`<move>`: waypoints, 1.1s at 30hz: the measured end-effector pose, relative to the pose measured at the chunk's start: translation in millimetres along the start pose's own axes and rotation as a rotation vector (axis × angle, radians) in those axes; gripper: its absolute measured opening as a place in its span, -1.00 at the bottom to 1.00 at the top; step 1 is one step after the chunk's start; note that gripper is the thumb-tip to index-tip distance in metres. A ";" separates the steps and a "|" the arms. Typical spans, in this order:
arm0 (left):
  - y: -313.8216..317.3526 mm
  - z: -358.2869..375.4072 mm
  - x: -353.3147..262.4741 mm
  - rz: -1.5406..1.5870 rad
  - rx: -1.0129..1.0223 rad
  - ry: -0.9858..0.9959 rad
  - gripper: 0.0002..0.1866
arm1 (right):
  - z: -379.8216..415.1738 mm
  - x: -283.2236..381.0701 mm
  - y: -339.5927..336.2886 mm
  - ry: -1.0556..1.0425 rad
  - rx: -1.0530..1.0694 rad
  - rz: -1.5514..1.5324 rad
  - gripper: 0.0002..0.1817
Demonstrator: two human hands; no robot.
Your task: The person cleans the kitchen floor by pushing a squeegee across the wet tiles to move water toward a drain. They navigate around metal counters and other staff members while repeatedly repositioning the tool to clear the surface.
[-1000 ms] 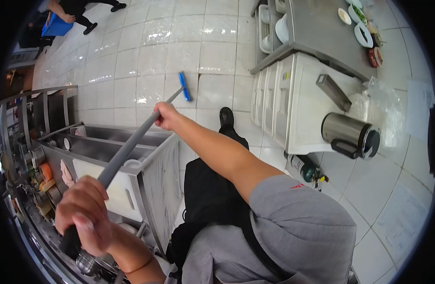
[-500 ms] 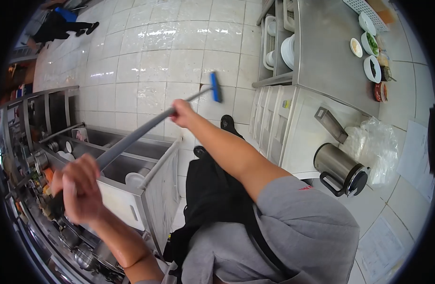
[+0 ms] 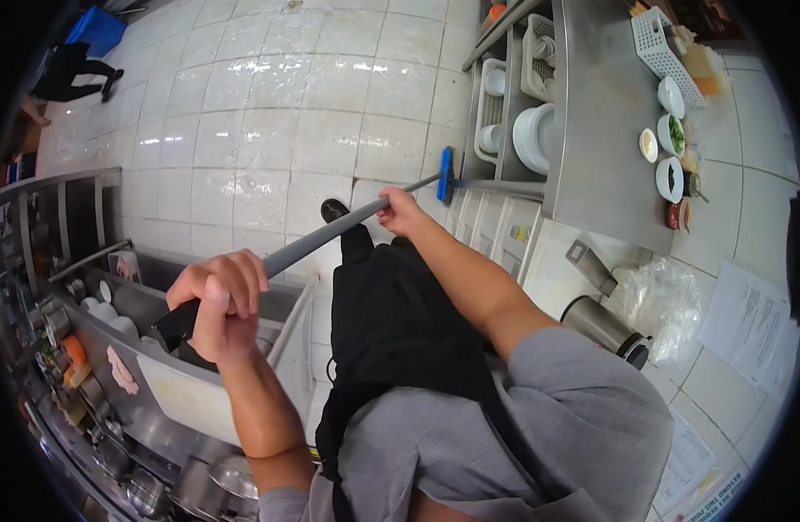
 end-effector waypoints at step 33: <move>-205.1 -294.6 -70.8 -0.450 0.147 0.026 -0.59 | -223.0 109.2 400.0 0.132 0.235 0.071 -0.86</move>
Point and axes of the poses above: each hand's wrist, its own z-axis away from the middle knuckle, its own y-axis out of the palm, x = y × z, the point moved 10 cm from there along -z, towards the middle knuckle, and after that the axes turned 14 degrees about x, right-handed, at the moved point
